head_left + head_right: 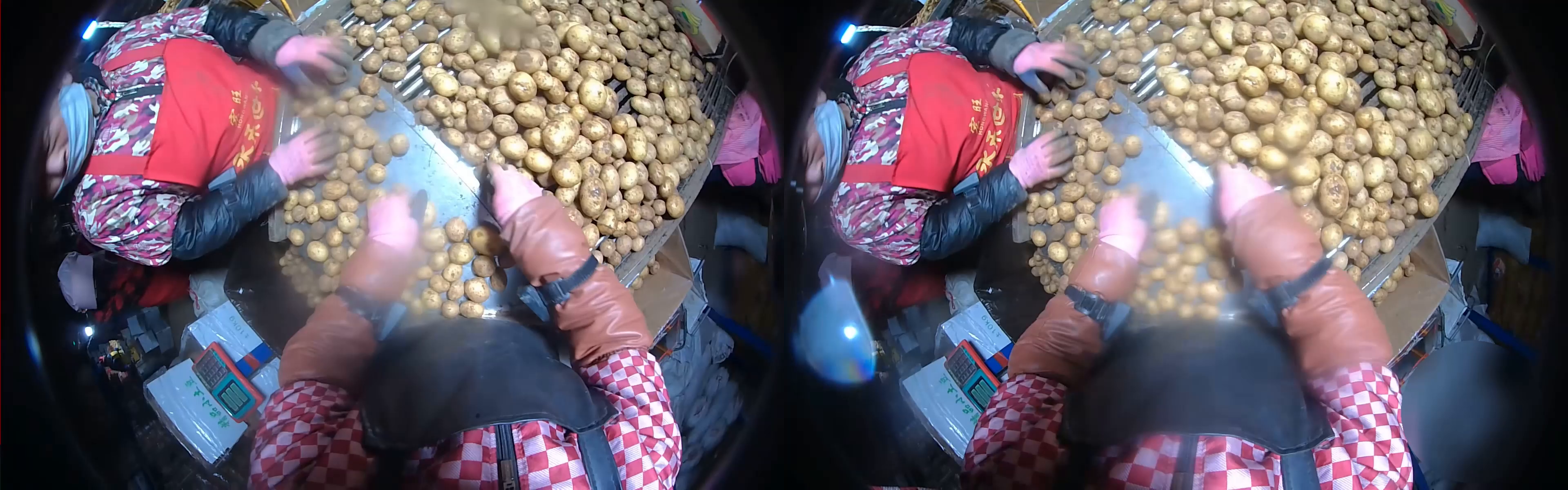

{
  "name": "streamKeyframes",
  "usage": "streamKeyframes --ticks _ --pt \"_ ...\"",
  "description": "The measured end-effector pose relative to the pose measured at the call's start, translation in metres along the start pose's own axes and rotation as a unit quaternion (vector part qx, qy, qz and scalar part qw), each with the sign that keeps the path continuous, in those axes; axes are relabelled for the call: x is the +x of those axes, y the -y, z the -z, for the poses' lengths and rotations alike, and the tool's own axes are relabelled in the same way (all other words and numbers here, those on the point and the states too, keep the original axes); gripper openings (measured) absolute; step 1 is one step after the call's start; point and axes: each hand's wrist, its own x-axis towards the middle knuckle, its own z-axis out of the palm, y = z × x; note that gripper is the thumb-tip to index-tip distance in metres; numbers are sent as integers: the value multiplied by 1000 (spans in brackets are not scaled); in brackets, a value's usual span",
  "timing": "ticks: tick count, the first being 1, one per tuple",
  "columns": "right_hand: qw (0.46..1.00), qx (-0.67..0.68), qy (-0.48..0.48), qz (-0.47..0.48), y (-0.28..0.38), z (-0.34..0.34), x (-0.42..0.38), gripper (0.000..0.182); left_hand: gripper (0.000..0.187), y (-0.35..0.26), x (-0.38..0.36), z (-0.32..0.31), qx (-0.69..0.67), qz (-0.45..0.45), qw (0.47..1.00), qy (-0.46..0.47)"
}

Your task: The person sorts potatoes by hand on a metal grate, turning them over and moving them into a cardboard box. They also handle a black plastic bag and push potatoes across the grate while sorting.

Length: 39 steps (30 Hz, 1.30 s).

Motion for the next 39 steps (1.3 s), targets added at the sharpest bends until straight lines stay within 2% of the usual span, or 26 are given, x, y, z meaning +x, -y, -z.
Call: streamKeyframes --ticks 2,5,6,8,9,10,12,13,14,17,18,20,22,23,26,28,32,35,36,37,38,39 --pt "999 -49 17 -13 13 -2 10 33 20 -3 7 10 -14 -18 1000 -21" --pt "994 -77 79 -5 29 6 21 35 23 -2 19 -10 65 41 994 -76" --pt "991 -74 108 2 30 13 19 39 24 0 21 -13 52 58 996 -53" --pt "992 -97 75 16 22 -6 25 45 26 -6 23 2 27 89 996 -11" --pt "992 -108 57 24 18 -15 29 48 26 -4 28 1 -39 117 992 -16" --pt "992 -110 64 9 29 3 15 56 26 -1 35 -1 -106 147 983 -23" --pt "988 -112 111 -6 37 14 11 57 26 6 33 -4 -108 152 982 -13" --pt "985 -113 128 -15 39 20 13 58 27 5 36 0 -42 121 992 -4" --pt "989 -122 84 -6 40 16 12 54 28 4 37 5 22 90 996 3" --pt "959 -240 136 69 43 20 3 48 30 15 33 -9 0 66 997 -36" --pt "972 -211 97 44 39 25 -9 42 31 22 32 -11 -45 84 995 -16" --pt "981 -154 112 27 5 6 15 41 33 22 24 3 -137 115 983 28" --pt "982 -125 144 11 -5 5 23 37 31 12 24 0 -134 17 989 -65" --pt "985 -119 120 21 -8 0 23 36 31 5 25 -4 -131 -32 985 -110" --pt "989 -108 99 15 -2 1 17 34 31 -39 61 32 -210 23 968 -136" --pt "991 -96 91 -1 3 4 17 34 37 -53 95 51 -204 34 972 -114" --pt "995 -67 68 -17 -10 -12 40 36 52 -59 149 39 -2 39 995 -87" --pt "994 -44 93 -25 -7 -4 39 35 51 -60 174 32 63 -3 995 -77" --pt "992 -33 115 -37 -2 11 34 35 52 -62 184 33 74 22 996 -45" --pt "989 -24 138 -47 1 19 32 35 52 -62 188 34 87 10 996 -28" --pt "991 -7 114 -71 -4 11 33 38 51 -61 191 34 100 -2 995 -11" --pt "985 85 134 -62 -6 11 28 34 50 -61 191 38 114 -13 993 6"
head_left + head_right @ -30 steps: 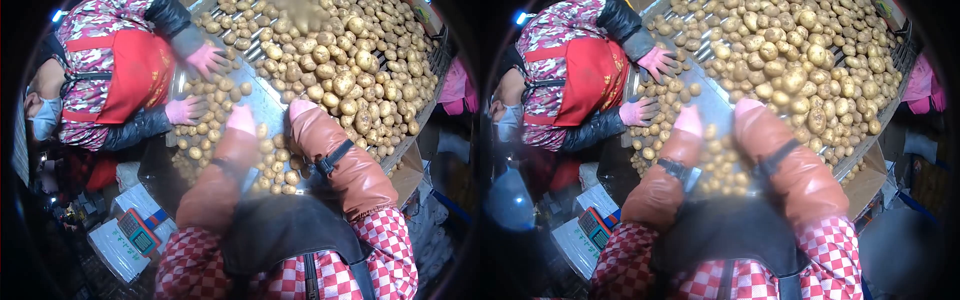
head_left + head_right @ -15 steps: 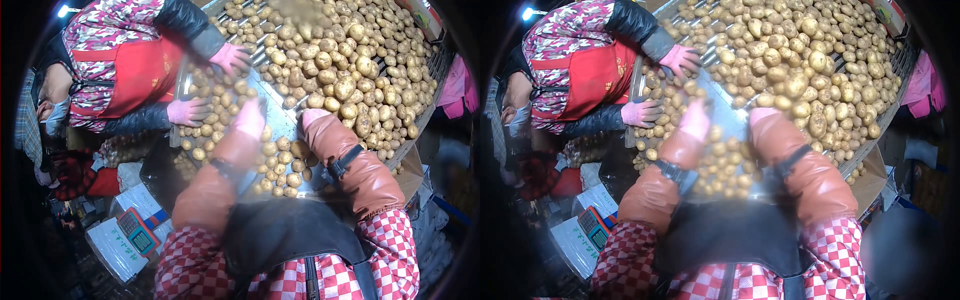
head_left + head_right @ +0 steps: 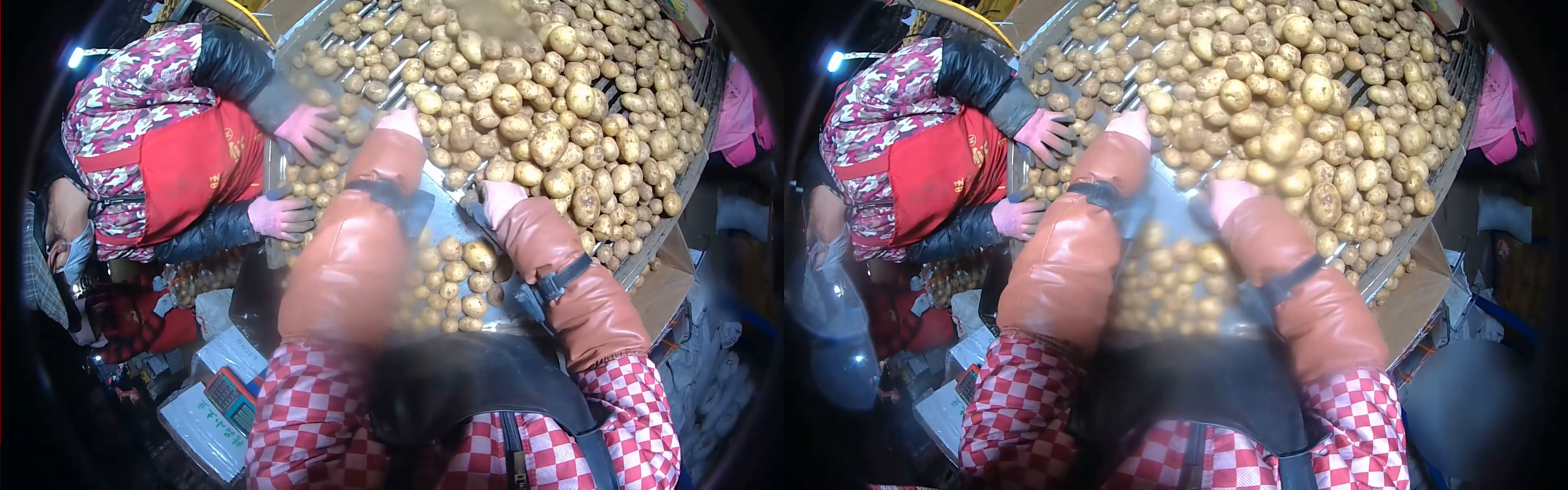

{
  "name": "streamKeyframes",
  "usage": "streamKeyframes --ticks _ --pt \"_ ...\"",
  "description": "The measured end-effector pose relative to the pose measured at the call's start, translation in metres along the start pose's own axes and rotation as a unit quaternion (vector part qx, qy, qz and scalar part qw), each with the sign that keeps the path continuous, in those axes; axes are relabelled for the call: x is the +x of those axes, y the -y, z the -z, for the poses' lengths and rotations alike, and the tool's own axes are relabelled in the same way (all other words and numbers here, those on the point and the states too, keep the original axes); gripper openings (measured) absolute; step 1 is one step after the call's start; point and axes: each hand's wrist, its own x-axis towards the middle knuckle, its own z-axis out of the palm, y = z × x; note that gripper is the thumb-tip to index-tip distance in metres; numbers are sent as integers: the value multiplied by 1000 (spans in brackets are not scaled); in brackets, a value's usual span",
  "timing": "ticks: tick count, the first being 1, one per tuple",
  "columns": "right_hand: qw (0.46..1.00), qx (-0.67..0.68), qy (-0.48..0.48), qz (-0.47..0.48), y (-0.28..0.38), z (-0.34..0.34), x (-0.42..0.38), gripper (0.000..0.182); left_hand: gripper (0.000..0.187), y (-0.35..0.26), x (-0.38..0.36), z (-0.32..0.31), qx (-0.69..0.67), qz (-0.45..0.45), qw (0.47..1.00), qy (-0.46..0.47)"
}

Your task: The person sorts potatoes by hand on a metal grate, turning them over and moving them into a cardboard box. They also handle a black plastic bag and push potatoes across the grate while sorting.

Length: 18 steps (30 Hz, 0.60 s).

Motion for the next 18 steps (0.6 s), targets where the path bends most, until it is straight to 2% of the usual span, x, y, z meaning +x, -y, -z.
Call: streamKeyframes --ticks 2,3,4,6,7,9,10,12,14,15,17,18 --pt "982 178 54 40 -5 -1 -10 32 45 1 -12 4 -48 4 999 -21" --pt "935 333 122 27 -37 -27 14 37 44 1 -24 4 -60 0 998 -35" --pt "905 401 141 -28 -30 -14 -5 32 43 0 -32 3 -72 -5 996 -49" --pt "828 526 191 47 -61 -26 -7 32 39 3 -44 -10 -97 -8 994 -45" --pt "751 631 196 22 -64 -31 -13 35 38 6 -51 -14 -108 -13 993 -48" --pt "558 805 198 -35 -73 -45 -31 42 35 7 -82 -19 -153 -8 988 -29" --pt "545 803 241 14 -84 -53 -31 55 35 4 -97 -14 -186 12 982 -32" --pt "390 874 287 -52 -85 -69 -26 57 35 -5 -123 -4 -252 50 966 -36" --pt "392 880 266 13 -68 -73 -34 59 34 -12 -154 -12 -333 -10 941 -56" --pt "394 882 256 44 -60 -76 -37 60 34 -20 -166 -19 -382 -21 924 -1" --pt "278 924 264 -12 -53 -81 -34 63 38 -42 -203 12 -263 -96 958 66" --pt "220 938 265 -38 -51 -81 -29 64 40 -43 -208 21 -266 -122 952 84"
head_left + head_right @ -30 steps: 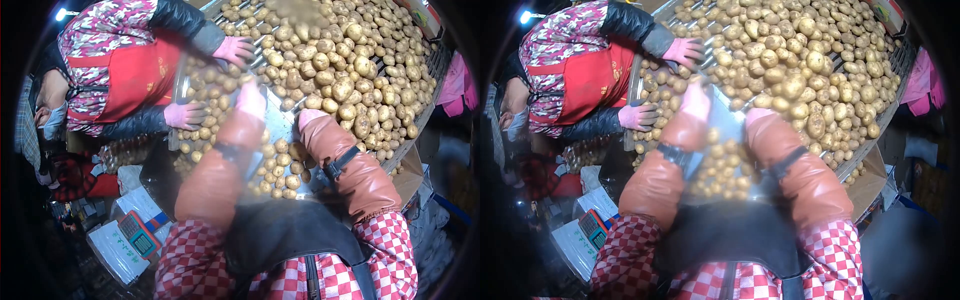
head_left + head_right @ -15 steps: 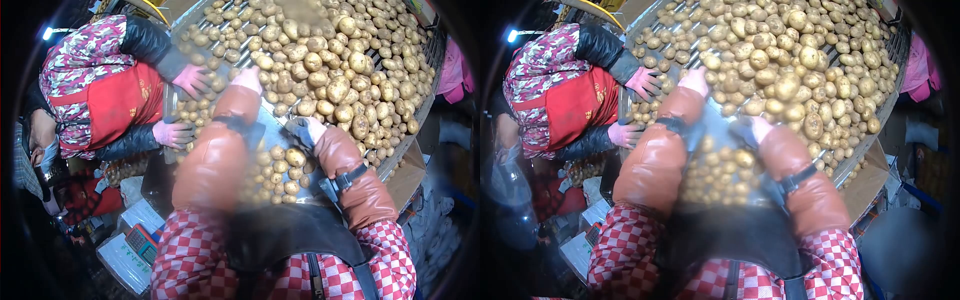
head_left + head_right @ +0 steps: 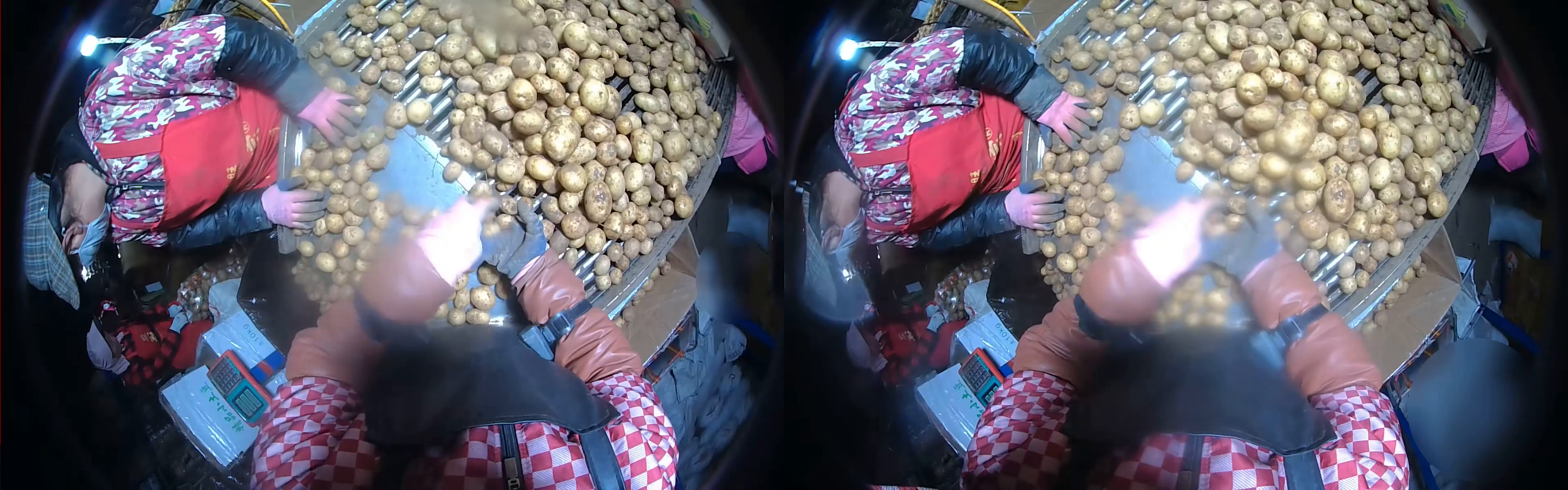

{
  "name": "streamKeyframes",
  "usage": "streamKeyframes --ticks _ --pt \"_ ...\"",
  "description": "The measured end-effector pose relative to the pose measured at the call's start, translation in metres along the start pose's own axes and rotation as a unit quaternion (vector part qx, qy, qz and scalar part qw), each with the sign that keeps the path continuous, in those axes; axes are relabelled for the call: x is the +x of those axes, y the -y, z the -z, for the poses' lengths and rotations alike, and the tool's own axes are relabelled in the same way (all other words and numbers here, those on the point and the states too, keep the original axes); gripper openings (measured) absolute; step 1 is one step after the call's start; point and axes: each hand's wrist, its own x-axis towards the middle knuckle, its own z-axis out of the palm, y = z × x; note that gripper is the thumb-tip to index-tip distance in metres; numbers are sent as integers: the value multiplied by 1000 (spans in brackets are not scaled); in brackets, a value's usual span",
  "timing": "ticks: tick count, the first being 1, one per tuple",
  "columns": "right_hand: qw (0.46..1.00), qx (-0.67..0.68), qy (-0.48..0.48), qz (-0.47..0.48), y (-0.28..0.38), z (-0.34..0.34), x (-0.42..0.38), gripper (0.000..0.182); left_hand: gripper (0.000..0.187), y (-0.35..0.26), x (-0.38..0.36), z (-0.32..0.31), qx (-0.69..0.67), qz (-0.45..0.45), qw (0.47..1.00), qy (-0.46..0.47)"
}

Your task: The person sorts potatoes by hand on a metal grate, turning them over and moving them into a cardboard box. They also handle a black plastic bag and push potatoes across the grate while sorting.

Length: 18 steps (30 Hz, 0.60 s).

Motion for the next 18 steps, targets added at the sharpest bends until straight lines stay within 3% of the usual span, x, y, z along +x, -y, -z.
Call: streamKeyframes --ticks 1,3,6,7,8,10,12,15,18 --pt "998 -25 54 -15 2 1 0 64 42 -2 -3 7 -4 -23 999 23" --pt "993 -118 28 11 5 3 -9 66 46 3 11 17 -122 26 987 103" --pt "966 -251 -2 68 11 11 -14 68 44 27 48 34 -106 86 988 -77" --pt "945 -309 -9 103 16 21 -9 68 41 47 74 25 -26 83 988 -129" --pt "943 -316 -15 103 14 15 -12 67 40 63 97 15 54 80 979 -179" --pt "939 -328 -28 103 11 5 -17 65 33 52 116 22 47 105 987 -109" --pt "981 -182 -6 62 9 -4 -23 55 30 52 121 21 47 113 989 -84" --pt "978 -140 151 -11 18 6 -19 56 29 62 117 7 69 103 989 -86" --pt "987 -148 2 62 5 -13 -24 57 28 60 104 -4 103 128 983 -83"
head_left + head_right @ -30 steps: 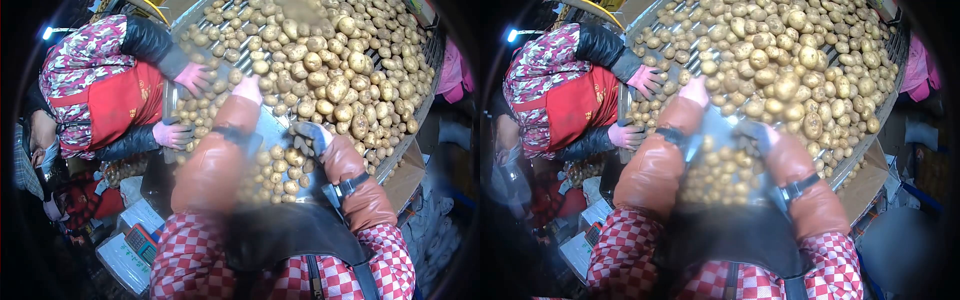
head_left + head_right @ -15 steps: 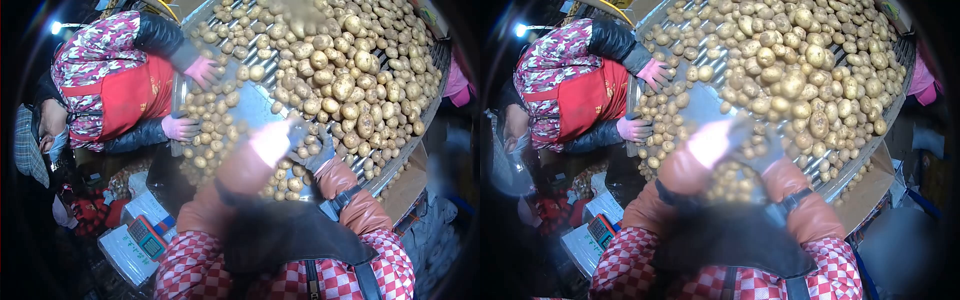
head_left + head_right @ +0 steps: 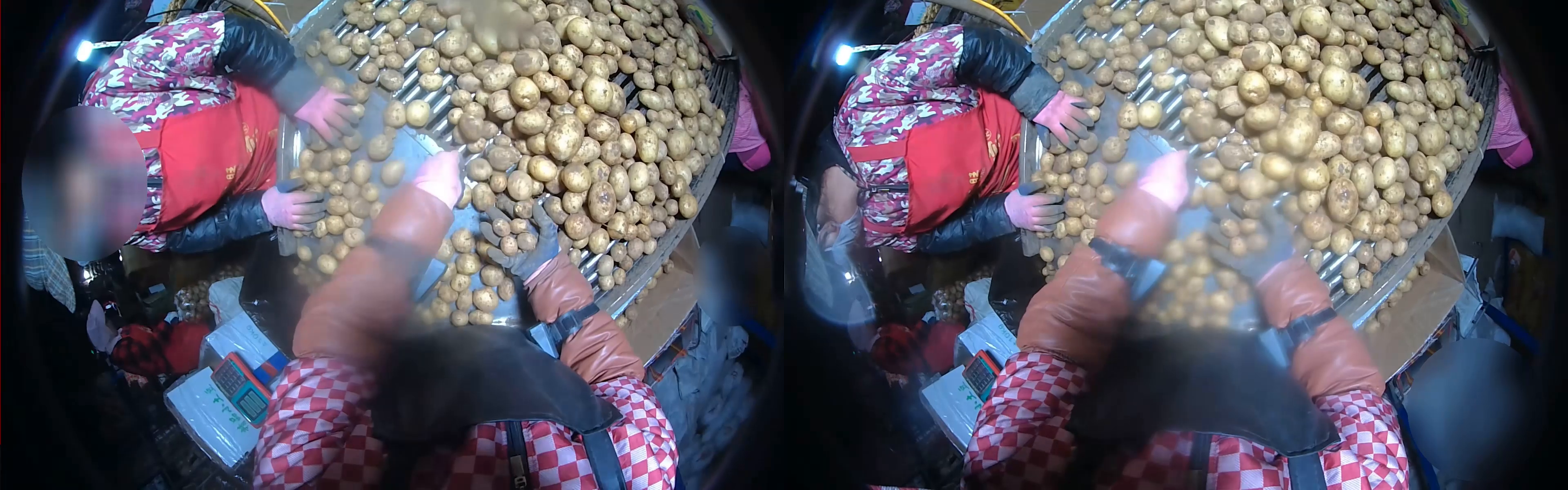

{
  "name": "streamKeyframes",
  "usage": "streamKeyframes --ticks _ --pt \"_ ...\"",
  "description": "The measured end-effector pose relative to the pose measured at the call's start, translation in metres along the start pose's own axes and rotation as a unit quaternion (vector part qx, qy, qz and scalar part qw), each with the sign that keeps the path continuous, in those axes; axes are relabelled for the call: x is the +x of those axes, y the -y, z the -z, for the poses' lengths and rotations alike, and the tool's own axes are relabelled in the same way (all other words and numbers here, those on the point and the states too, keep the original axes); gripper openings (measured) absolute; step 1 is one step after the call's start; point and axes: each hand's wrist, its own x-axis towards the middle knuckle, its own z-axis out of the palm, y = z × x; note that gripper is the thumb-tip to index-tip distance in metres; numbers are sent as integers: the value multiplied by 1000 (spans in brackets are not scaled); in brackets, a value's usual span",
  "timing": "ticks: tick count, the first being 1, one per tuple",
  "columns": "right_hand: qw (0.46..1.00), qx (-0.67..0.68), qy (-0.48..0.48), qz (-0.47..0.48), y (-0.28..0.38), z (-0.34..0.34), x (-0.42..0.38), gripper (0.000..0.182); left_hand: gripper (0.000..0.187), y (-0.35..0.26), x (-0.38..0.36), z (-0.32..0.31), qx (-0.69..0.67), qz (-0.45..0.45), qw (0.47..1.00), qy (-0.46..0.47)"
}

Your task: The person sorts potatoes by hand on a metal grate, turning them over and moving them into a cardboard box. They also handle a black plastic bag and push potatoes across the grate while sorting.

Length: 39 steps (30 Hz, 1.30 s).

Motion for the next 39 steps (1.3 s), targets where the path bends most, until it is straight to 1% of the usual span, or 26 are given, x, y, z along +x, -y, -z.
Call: streamKeyframes --ticks 2,3,4,5,6,7,9,10,12,14,15,16,18,19,22,23,25,27,29,30,31,33,34,35,37,39 --pt "998 -47 38 -4 5 18 5 68 23 13 7 -2 28 37 998 -39" --pt "996 -68 55 -5 7 29 6 74 20 26 10 5 -8 17 994 -112" --pt "997 -47 56 -10 7 23 0 69 18 37 20 9 -29 37 975 -217" --pt "998 -27 57 -17 7 11 -7 64 14 51 32 10 13 22 953 -303" --pt "998 -8 59 -24 6 4 -11 59 14 68 54 3 62 31 949 -307" --pt "999 -15 38 -17 6 3 -11 61 14 84 79 -6 111 39 943 -311" --pt "992 -2 126 -31 11 22 -3 60 15 74 78 7 186 31 962 -196" --pt "988 4 150 -36 12 26 -1 59 18 39 55 46 209 15 975 -77" --pt "979 16 198 -46 15 34 3 58 22 21 48 57 208 33 977 9" --pt "981 -49 184 -26 14 33 3 55 23 44 67 13 161 102 979 -66" --pt "982 -101 160 -8 14 33 4 54 24 55 65 -7 150 89 978 -118" --pt "976 -190 97 31 12 36 3 53 24 57 55 -6 148 66 982 -100" --pt "979 -183 83 42 10 51 1 52 25 60 25 4 141 23 988 -58" --pt "986 -90 137 16 12 65 6 51 24 57 7 9 59 51 993 -88" --pt "983 -158 27 85 5 51 -5 64 22 19 -60 24 -116 -36 990 -74" --pt "981 -168 16 96 2 51 -7 63 21 9 -79 20 -130 -94 986 -32" --pt "975 -188 0 118 -3 52 -8 60 20 -21 -121 12 -107 -184 977 2" --pt "968 -204 -17 144 -7 58 -13 58 21 -33 -150 4 -66 -266 962 -6" --pt "976 -174 36 129 -7 70 -24 55 24 -36 -162 -5 -55 -370 927 -7" --pt "978 -159 61 120 -6 76 -30 60 25 -37 -168 -6 -101 -342 934 34" --pt "979 -147 78 118 -7 84 -33 55 26 -48 -180 8 -144 -312 936 76" --pt "994 -52 64 70 -13 62 -62 43 28 -52 -193 7 -271 -197 923 191" --pt "993 -37 102 55 -14 69 -67 48 30 -54 -199 7 -328 -130 906 232" --pt "989 -22 140 40 -15 77 -71 53 29 -56 -203 5 -293 -159 920 205" --pt "986 -8 157 61 -17 88 -82 59 34 -53 -199 -13 -260 -266 921 114" --pt "985 -7 110 130 -20 99 -102 61 38 -50 -196 -24 -202 -342 917 36"
